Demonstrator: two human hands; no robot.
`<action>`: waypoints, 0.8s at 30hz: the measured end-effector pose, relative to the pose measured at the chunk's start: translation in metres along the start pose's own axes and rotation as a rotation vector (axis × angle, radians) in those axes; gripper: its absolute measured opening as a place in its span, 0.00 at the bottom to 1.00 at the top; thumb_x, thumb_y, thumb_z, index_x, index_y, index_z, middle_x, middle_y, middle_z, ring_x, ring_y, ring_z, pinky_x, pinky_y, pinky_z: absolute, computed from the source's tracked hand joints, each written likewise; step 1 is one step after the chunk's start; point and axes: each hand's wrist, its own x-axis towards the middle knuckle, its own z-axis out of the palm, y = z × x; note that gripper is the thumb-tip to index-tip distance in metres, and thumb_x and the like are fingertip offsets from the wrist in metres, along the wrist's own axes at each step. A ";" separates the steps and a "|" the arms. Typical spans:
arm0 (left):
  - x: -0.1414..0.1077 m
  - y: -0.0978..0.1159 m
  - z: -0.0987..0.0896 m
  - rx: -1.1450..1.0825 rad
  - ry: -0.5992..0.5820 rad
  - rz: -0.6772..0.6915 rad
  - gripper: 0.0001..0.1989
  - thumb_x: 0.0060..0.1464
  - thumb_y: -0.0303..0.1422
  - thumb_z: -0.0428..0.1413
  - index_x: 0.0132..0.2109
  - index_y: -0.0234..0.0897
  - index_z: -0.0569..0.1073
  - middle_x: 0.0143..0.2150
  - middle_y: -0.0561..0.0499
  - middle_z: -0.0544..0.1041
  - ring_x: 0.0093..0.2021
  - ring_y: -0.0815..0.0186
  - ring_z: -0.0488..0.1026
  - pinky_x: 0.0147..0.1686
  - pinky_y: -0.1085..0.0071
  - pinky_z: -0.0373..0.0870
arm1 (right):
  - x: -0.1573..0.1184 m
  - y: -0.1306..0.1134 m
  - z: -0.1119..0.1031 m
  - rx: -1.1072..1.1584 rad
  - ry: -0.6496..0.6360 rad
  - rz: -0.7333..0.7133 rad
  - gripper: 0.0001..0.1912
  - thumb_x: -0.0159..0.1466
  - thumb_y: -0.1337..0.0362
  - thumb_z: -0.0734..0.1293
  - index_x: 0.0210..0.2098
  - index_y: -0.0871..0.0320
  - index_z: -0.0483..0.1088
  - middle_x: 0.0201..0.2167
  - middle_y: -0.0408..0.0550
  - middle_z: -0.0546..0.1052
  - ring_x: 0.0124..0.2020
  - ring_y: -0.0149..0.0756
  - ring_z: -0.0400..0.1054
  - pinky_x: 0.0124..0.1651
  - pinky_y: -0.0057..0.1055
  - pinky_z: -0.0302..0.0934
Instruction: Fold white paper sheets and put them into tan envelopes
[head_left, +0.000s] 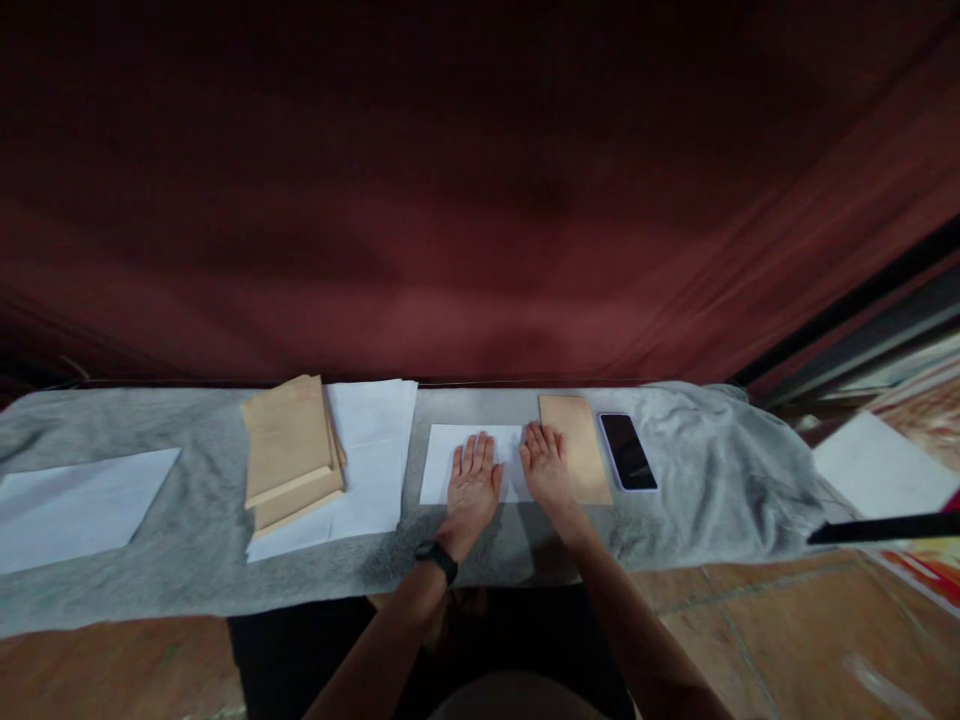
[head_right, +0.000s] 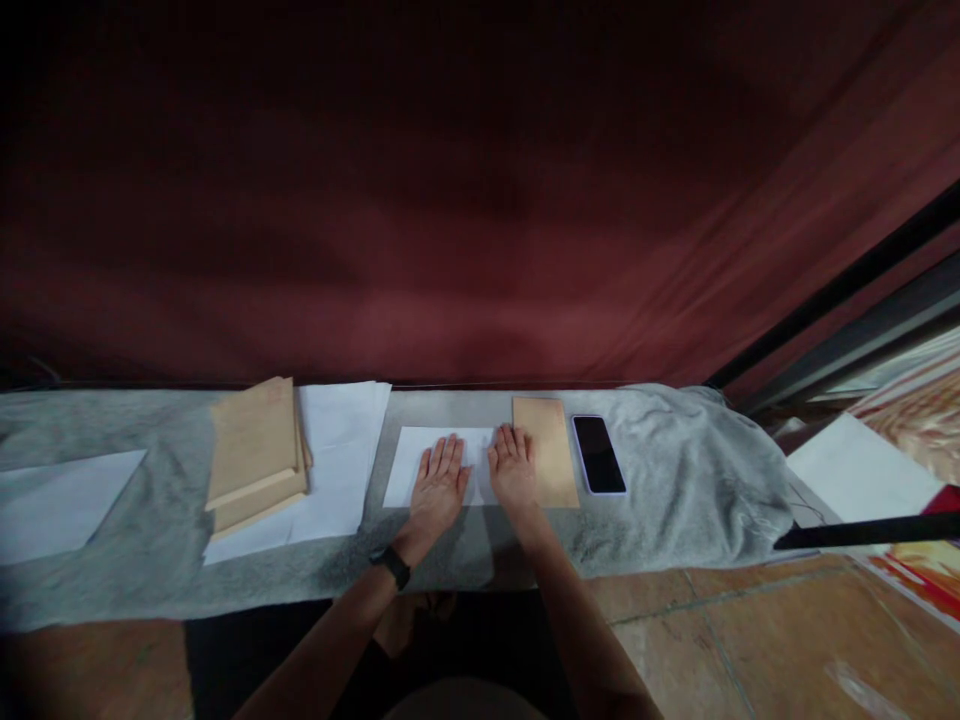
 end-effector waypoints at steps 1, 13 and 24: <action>0.000 -0.001 0.000 0.002 0.001 0.003 0.28 0.70 0.36 0.41 0.72 0.30 0.57 0.74 0.41 0.58 0.75 0.54 0.49 0.72 0.49 0.48 | 0.000 0.001 0.001 -0.008 -0.001 0.022 0.28 0.76 0.60 0.49 0.68 0.65 0.62 0.68 0.59 0.65 0.73 0.50 0.49 0.73 0.56 0.39; 0.004 0.006 0.002 -0.034 -0.013 0.038 0.29 0.68 0.33 0.42 0.73 0.32 0.56 0.75 0.41 0.57 0.76 0.54 0.48 0.73 0.48 0.47 | -0.007 -0.007 0.002 0.055 0.021 -0.043 0.30 0.76 0.59 0.47 0.69 0.69 0.58 0.71 0.62 0.60 0.74 0.47 0.47 0.73 0.52 0.45; 0.020 -0.039 -0.007 0.012 -0.021 -0.087 0.29 0.69 0.34 0.39 0.73 0.29 0.56 0.74 0.40 0.57 0.75 0.59 0.51 0.73 0.56 0.48 | -0.015 -0.032 0.025 -0.014 0.054 -0.013 0.31 0.76 0.57 0.51 0.70 0.71 0.55 0.70 0.67 0.61 0.71 0.50 0.54 0.71 0.50 0.49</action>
